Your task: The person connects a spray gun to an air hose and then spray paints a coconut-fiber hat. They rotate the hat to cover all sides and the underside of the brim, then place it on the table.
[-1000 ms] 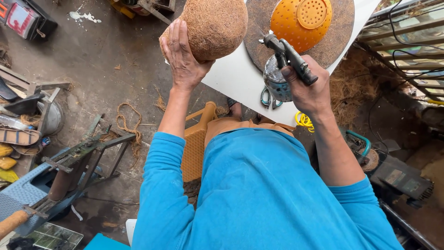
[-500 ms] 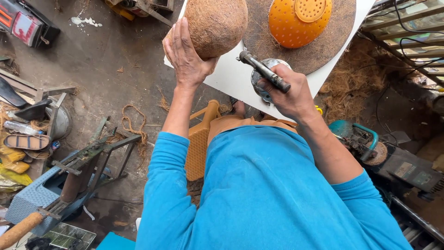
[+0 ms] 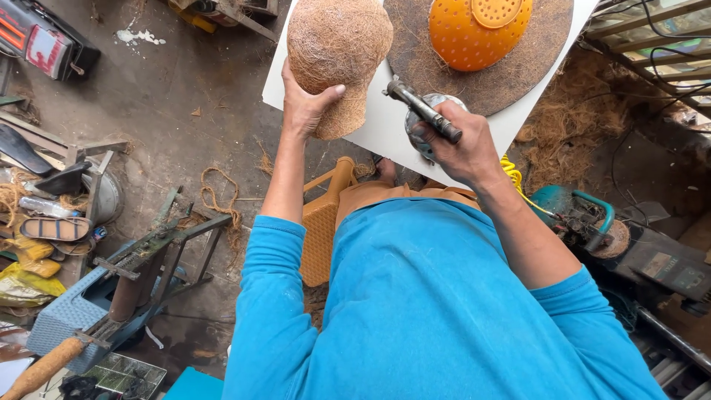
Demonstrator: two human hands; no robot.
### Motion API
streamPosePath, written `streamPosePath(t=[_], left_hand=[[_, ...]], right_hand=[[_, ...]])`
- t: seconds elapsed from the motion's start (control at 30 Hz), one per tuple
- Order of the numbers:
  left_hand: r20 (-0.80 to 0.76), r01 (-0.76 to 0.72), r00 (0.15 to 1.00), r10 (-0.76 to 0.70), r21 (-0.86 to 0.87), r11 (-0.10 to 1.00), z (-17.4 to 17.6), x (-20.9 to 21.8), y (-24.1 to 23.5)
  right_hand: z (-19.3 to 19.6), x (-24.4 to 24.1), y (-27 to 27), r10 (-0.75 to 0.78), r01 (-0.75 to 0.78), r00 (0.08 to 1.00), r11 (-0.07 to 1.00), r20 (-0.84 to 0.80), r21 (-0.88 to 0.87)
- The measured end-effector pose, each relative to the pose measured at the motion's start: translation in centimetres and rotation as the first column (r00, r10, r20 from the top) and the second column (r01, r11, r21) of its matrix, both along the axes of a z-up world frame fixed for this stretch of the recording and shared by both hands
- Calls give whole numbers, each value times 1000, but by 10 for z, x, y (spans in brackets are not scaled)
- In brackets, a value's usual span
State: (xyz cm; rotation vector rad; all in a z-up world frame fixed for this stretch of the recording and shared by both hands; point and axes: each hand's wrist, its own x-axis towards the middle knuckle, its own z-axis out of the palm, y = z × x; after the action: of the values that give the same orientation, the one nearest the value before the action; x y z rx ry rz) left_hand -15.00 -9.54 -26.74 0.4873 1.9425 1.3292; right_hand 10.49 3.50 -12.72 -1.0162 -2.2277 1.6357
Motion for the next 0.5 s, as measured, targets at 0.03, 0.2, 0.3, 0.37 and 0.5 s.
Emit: streamPosePath(t=[0.03,0.2,0.3,0.37,0.5], left_hand=[[106,-40,994,31,83,996,2,2,1],[276,-63,961,31,107,992,2,7,2],[327,-67,945,31,102,993,1,9,3],[349,-73,936,37,90,993,-4,11,3],[400,-151,913,75,162,975,-13,15,4]], right_hand=[[1,0,1,-20,20,999,1000,-49,-19],[-6,5,8,-69,68,997,997,-33,-29],[-10,8,13,-106,106,994,994,-6,25],[-14,11,16,-121,120,993,990,14,68],[-15,13,14,-117,117,993,993,19,7]])
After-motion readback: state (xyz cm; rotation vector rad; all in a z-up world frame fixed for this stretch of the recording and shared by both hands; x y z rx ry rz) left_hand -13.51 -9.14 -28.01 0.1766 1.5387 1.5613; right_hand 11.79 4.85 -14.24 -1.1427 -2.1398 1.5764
